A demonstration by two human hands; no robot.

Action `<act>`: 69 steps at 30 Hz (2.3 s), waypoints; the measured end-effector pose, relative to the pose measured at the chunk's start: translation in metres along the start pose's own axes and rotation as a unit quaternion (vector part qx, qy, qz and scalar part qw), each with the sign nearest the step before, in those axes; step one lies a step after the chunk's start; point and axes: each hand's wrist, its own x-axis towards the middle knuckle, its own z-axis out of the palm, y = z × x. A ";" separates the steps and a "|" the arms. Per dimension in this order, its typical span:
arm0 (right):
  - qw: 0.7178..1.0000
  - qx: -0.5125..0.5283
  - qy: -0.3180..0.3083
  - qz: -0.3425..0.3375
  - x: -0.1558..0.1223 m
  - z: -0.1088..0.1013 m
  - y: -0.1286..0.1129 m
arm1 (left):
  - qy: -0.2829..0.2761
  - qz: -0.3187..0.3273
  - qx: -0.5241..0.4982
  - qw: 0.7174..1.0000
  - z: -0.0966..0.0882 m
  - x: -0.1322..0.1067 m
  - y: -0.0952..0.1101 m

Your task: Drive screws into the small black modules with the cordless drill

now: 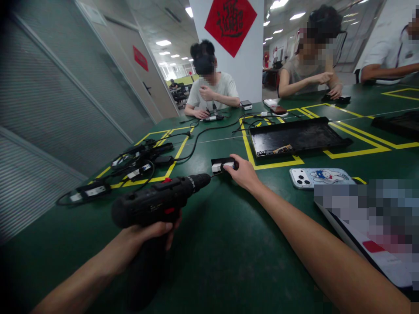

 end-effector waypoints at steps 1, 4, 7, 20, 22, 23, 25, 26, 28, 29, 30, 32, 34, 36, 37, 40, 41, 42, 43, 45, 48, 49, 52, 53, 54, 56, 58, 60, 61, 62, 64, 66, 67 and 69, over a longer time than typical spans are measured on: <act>1.000 0.000 0.000 0.000 0.000 0.000 0.000 | 0.002 0.006 -0.005 1.000 0.000 0.000 -0.002; 1.000 -0.001 0.000 0.002 0.000 0.000 0.000 | 0.009 0.017 -0.014 1.000 0.001 0.002 -0.006; 1.000 -0.001 0.000 0.004 0.000 0.000 -0.001 | 0.006 0.002 0.006 1.000 0.001 0.001 -0.004; 1.000 0.004 -0.003 -0.004 0.000 0.000 0.000 | 0.002 0.003 0.003 1.000 0.000 0.001 -0.004; 1.000 0.005 -0.003 -0.005 0.000 0.000 0.000 | 0.006 0.004 -0.006 1.000 0.000 0.001 -0.005; 1.000 0.004 -0.003 -0.006 0.000 0.000 0.000 | 0.008 0.004 -0.008 1.000 0.000 0.001 -0.005; 1.000 0.004 -0.002 -0.006 0.001 0.001 0.001 | 0.014 0.005 -0.009 1.000 0.001 0.001 -0.006; 1.000 0.003 -0.002 -0.006 0.001 0.002 0.001 | 0.015 0.003 -0.008 1.000 0.001 0.001 -0.006; 1.000 0.003 -0.001 -0.004 0.001 0.003 0.002 | 0.017 0.000 -0.004 1.000 0.001 0.001 -0.007; 1.000 0.003 0.000 -0.003 0.001 0.003 0.003 | 0.017 0.002 -0.001 1.000 0.000 0.001 -0.007; 1.000 0.004 0.000 -0.002 0.001 0.003 0.003 | 0.017 0.004 0.002 1.000 0.000 0.001 -0.007; 1.000 0.004 -0.001 -0.001 0.001 0.004 0.004 | 0.014 0.007 0.009 1.000 0.000 0.001 -0.007; 1.000 0.004 -0.002 -0.001 0.001 0.003 0.004 | 0.015 0.007 0.014 1.000 0.000 0.001 -0.007; 1.000 0.004 -0.003 -0.002 0.001 0.003 0.004 | 0.018 0.006 0.014 1.000 0.001 0.001 -0.006; 1.000 0.004 -0.003 -0.004 0.001 0.002 0.004 | 0.018 0.006 0.014 1.000 0.001 0.001 -0.006; 1.000 0.005 -0.003 -0.008 0.001 0.002 0.003 | 0.010 0.009 0.010 1.000 0.001 0.001 -0.003; 1.000 0.005 -0.003 -0.009 0.001 0.001 0.002 | 0.006 0.008 0.008 1.000 0.001 0.000 -0.002; 1.000 0.005 -0.003 -0.009 0.001 0.001 0.002 | 0.001 0.005 0.007 1.000 0.001 0.000 -0.001; 1.000 0.005 -0.002 -0.010 0.001 0.001 0.002 | -0.003 0.003 0.006 1.000 0.001 0.000 0.000; 1.000 0.004 -0.003 -0.010 0.001 0.002 0.003 | -0.011 -0.004 0.008 1.000 0.001 -0.001 0.002; 1.000 0.002 -0.003 -0.009 0.001 0.002 0.003 | -0.010 -0.008 0.012 1.000 0.000 -0.001 0.003; 1.000 0.001 -0.003 -0.009 0.001 0.002 0.003 | -0.009 -0.008 0.013 1.000 0.000 -0.001 0.002; 1.000 -0.001 -0.004 -0.009 0.002 0.002 0.003 | -0.010 0.001 0.011 1.000 0.000 -0.001 -0.002; 1.000 -0.002 -0.004 -0.009 0.002 0.002 0.004 | -0.009 0.005 0.009 1.000 -0.001 -0.001 -0.003; 1.000 -0.003 -0.004 -0.010 0.002 0.003 0.004 | -0.006 0.006 0.006 1.000 -0.001 0.000 -0.004; 1.000 -0.006 -0.004 -0.010 0.002 0.003 0.004 | -0.004 0.000 0.006 1.000 -0.001 0.000 -0.003; 1.000 -0.008 -0.004 -0.011 0.002 0.004 0.004 | -0.011 -0.011 0.012 1.000 0.000 0.000 0.000; 1.000 -0.010 -0.006 -0.014 0.002 0.004 0.004 | -0.013 -0.016 0.021 1.000 0.000 0.000 0.003; 1.000 -0.011 -0.006 -0.015 0.001 0.004 0.005 | -0.010 -0.015 0.024 1.000 0.001 -0.001 0.005; 1.000 -0.012 -0.006 -0.016 0.001 0.004 0.005 | -0.007 -0.012 0.023 1.000 0.001 -0.001 0.006; 1.000 -0.013 -0.006 -0.017 0.002 0.004 0.005 | -0.005 -0.008 0.017 1.000 0.002 -0.002 0.006; 1.000 -0.013 -0.006 -0.018 0.002 0.004 0.005 | -0.010 -0.007 0.008 1.000 0.002 -0.002 0.005; 1.000 -0.013 -0.006 -0.018 0.002 0.004 0.005 | -0.013 -0.007 0.007 1.000 0.002 -0.002 0.004; 1.000 -0.013 -0.008 -0.019 0.001 0.003 0.005 | -0.014 -0.005 0.008 1.000 0.001 -0.001 0.001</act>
